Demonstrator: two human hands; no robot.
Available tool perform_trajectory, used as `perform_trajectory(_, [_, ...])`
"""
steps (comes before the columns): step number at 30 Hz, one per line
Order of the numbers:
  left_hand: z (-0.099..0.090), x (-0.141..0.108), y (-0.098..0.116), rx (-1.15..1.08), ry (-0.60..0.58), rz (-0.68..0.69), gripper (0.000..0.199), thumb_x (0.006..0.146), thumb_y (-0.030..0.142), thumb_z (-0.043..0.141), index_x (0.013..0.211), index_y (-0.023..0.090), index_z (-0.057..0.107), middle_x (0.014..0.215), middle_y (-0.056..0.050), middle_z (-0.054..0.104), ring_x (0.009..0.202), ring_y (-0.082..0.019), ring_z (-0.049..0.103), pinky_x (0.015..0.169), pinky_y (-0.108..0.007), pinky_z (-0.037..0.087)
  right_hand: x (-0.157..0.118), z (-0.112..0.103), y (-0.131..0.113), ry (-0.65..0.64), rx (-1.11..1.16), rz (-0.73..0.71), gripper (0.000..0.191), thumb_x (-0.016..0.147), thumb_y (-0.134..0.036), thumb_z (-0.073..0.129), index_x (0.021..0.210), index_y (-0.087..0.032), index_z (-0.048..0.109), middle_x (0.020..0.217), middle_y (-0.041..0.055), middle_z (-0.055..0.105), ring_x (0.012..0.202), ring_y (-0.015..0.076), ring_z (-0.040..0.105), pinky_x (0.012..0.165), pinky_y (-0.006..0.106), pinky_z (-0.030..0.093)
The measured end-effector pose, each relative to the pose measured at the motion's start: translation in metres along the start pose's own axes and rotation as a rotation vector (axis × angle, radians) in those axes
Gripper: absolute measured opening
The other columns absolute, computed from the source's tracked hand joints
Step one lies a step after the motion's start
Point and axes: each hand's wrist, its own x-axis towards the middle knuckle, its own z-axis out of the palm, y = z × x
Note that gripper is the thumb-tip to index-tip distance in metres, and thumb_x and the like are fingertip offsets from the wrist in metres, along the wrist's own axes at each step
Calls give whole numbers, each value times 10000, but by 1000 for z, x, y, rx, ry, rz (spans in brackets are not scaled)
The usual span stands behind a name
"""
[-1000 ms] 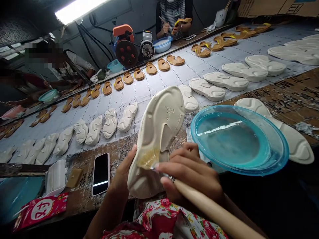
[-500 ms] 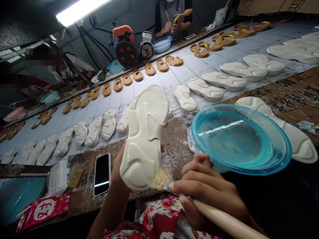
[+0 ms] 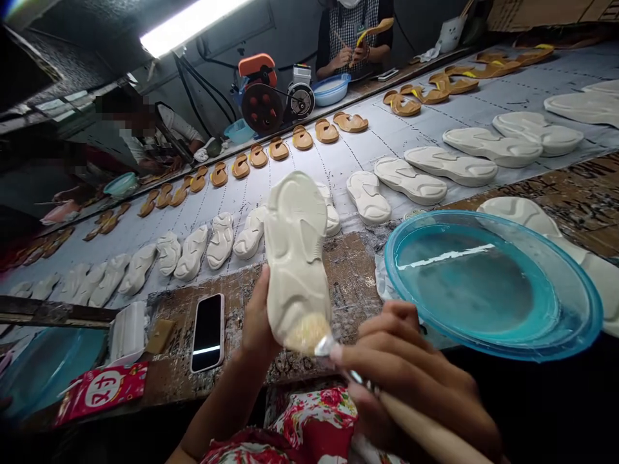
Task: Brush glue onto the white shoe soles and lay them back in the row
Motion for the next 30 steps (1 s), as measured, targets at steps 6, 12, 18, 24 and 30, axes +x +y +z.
perform_trajectory(6, [-2,14,-4,-115,65,56,581,880,510,283,1213,104,532,1019,-108,657,944,-222,610,887,-341,447,-14,23,4,-51,-61,-72,130,757,-81,509,869,-105,569,661,4,572,676,94,527,747,311,355])
perform_trajectory(12, [-26,33,9,-166,-115,-392,575,880,462,271,1241,78,502,1092,-175,618,948,-251,607,859,-420,448,-43,-4,35,60,-203,123,86,825,-198,470,790,-190,548,616,-28,566,614,94,541,719,297,442])
perform_trajectory(18, [-44,22,1,-292,-164,23,335,870,385,383,1115,302,596,1238,-34,561,1193,-249,463,988,-530,332,-50,-58,92,78,-552,278,95,802,-196,553,725,-183,607,559,-20,571,477,87,531,403,195,359])
perform_trajectory(24, [-61,25,-24,-268,-105,-260,628,829,604,222,1186,211,558,1240,-108,543,1111,-265,524,913,-499,397,-52,-56,106,-33,-508,203,233,807,-275,544,601,-189,614,416,-62,509,340,51,500,290,100,307])
perform_trajectory(30, [-54,30,-22,-237,-143,-296,696,859,525,84,1139,134,587,1066,-114,622,1023,-230,579,886,-395,410,-46,-64,90,-18,-399,289,176,788,-97,538,656,-202,589,395,-87,476,304,7,451,284,49,288])
